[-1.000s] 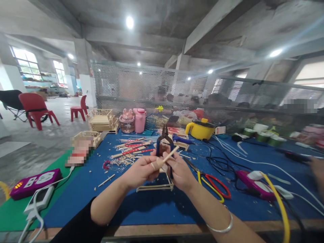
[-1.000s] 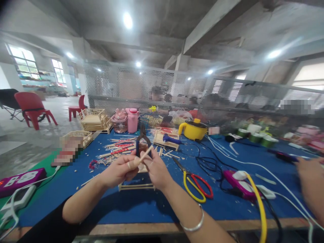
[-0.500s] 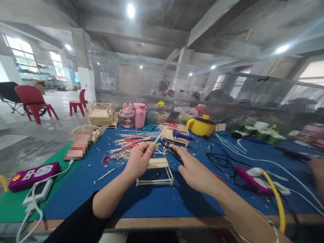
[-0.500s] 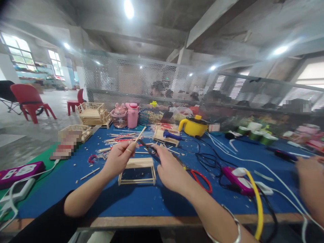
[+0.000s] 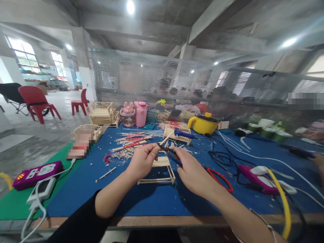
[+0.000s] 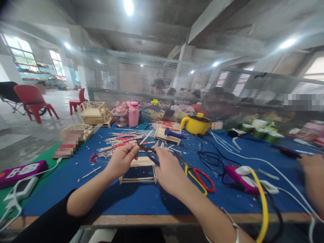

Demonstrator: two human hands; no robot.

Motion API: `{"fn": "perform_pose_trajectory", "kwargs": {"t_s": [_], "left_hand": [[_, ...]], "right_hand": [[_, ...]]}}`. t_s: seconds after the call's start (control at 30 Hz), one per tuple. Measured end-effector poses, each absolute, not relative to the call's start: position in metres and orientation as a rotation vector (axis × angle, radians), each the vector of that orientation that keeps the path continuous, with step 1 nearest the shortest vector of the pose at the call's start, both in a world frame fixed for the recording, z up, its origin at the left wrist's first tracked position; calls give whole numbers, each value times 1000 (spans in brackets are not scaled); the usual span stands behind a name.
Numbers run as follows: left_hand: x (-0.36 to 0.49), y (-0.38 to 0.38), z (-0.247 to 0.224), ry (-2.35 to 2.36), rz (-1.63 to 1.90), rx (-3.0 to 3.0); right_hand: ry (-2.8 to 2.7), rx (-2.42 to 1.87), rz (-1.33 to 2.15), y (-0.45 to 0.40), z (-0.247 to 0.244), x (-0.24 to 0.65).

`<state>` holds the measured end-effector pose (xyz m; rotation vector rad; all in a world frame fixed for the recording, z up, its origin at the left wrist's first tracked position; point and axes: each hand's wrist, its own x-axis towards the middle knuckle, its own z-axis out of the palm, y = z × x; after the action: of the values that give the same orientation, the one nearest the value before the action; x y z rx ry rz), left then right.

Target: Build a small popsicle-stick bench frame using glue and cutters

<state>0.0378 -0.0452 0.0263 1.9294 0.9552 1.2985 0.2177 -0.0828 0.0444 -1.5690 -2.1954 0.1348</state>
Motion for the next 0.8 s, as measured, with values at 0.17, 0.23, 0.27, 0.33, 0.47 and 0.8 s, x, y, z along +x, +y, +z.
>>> {"fn": "perform_pose_trajectory", "kwargs": {"t_s": [0.17, 0.23, 0.27, 0.33, 0.47, 0.8], "left_hand": [[40, -45, 26, 912, 1215, 1908], [38, -47, 28, 872, 1169, 1951], [37, -48, 29, 854, 1145, 1980], [34, -50, 31, 815, 1099, 2008], [30, -51, 32, 728, 1052, 1973], [39, -51, 23, 787, 1103, 2059]], "right_hand": [[-2151, -1541, 231, -80, 45, 220], [-2149, -1537, 266, -80, 47, 222], [-2153, -1537, 289, -79, 48, 223], [-2175, -1536, 334, -80, 51, 224], [-2219, -1513, 315, -82, 55, 225], [-2177, -1470, 443, -85, 49, 233]]}}
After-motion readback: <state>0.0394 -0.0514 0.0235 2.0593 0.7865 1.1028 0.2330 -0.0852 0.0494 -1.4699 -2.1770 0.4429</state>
